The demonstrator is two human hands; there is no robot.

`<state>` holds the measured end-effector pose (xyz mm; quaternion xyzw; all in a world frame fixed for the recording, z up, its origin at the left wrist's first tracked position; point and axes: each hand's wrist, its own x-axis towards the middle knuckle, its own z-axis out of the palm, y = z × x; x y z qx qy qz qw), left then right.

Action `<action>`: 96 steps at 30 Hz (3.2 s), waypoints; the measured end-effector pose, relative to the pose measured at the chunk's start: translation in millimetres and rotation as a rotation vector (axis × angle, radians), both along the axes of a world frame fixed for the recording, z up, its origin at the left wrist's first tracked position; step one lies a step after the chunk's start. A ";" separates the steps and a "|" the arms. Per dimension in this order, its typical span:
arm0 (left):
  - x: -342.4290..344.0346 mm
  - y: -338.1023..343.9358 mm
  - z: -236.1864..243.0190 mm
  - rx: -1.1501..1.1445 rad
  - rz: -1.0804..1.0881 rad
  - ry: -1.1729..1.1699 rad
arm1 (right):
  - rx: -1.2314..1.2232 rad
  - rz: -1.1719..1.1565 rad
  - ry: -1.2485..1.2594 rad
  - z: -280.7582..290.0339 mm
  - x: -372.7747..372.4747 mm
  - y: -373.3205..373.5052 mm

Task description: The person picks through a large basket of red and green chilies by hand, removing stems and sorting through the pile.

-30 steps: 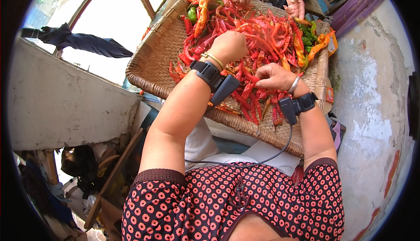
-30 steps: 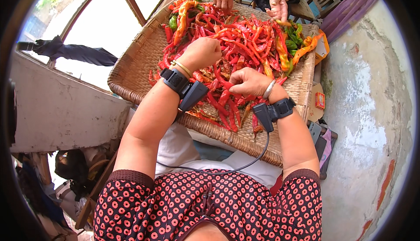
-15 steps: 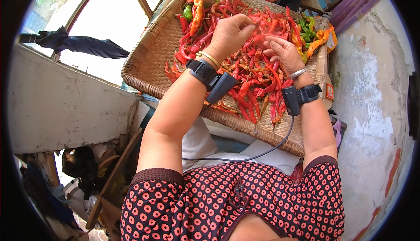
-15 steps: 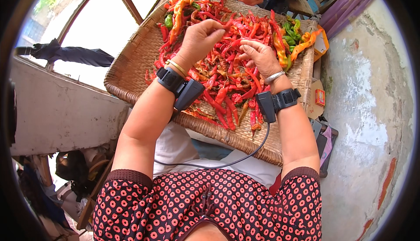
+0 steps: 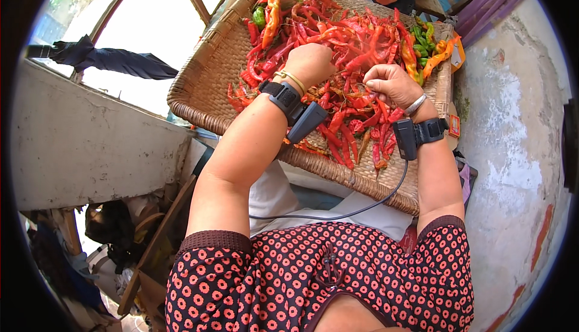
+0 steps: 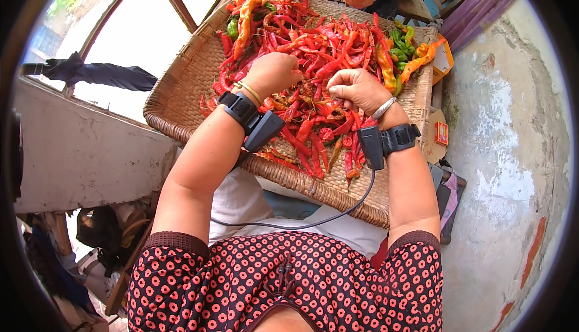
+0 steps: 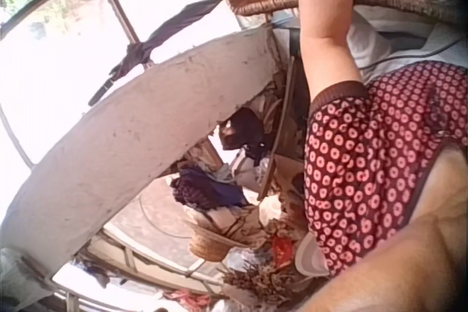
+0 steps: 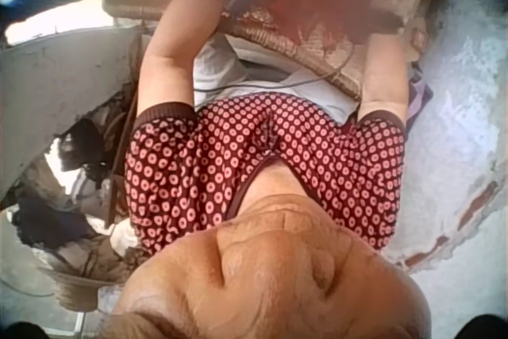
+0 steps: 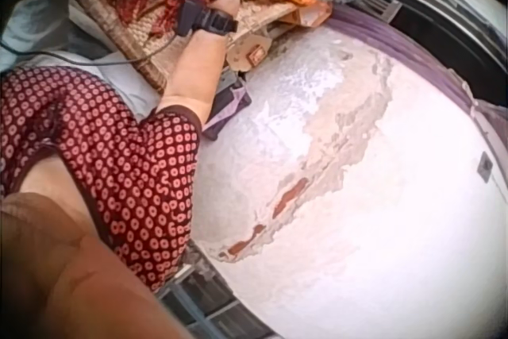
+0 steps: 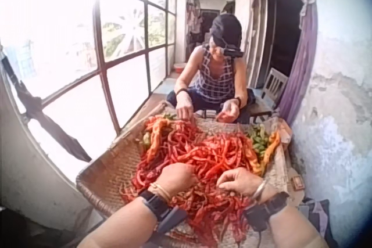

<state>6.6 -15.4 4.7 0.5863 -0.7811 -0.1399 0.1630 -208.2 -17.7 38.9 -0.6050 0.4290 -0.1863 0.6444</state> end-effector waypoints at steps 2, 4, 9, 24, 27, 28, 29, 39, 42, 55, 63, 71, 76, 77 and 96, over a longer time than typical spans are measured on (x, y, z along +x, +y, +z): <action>0.1 -0.7 -7.5 0.147 -0.001 -0.250 | -0.122 -0.167 -0.164 -4.0 0.2 -2.9; -2.9 2.2 -6.7 0.192 -0.041 -0.252 | -0.073 -0.328 -0.579 4.3 8.6 -4.1; -8.0 -0.3 -7.3 0.304 -0.121 -0.293 | -0.257 -0.403 -0.419 -13.8 8.8 -10.2; -12.8 12.0 9.8 -0.138 -0.357 0.197 | -0.739 0.141 0.307 -33.1 21.7 9.9; -10.4 14.3 18.3 -0.095 -0.358 0.352 | -0.742 0.103 0.209 -36.9 20.6 9.9; -10.4 12.6 16.7 -0.105 -0.302 0.352 | -0.466 0.077 0.216 -32.5 19.6 10.4; -10.3 10.0 13.3 -0.115 -0.245 0.354 | -0.190 0.053 0.221 -26.9 19.1 10.2; 1.6 11.9 -19.4 0.300 -0.131 -0.270 | -0.237 -0.559 -0.132 -27.0 7.7 -5.8; -7.6 8.0 -15.5 0.388 -0.171 -0.292 | -0.434 -0.153 0.266 -48.8 2.5 -2.4; -9.4 12.4 -43.5 0.488 -0.324 -0.133 | -0.872 0.508 0.794 -57.7 22.8 27.1; -10.4 13.0 -33.3 0.489 -0.389 -0.341 | -0.878 0.559 0.719 -56.4 15.1 16.4; -2.3 17.0 6.9 0.562 -0.200 -0.002 | -0.161 0.036 0.017 -5.0 1.8 11.5; 7.1 8.5 -9.4 0.605 -0.227 -0.016 | -0.227 -0.057 0.102 -2.2 9.3 7.4; 7.5 7.9 -9.9 0.599 -0.265 -0.020 | -0.225 -0.338 -0.111 -5.3 11.8 7.1; -2.6 3.4 46.9 0.583 -0.328 0.246 | -0.069 0.156 0.053 -19.0 21.8 19.1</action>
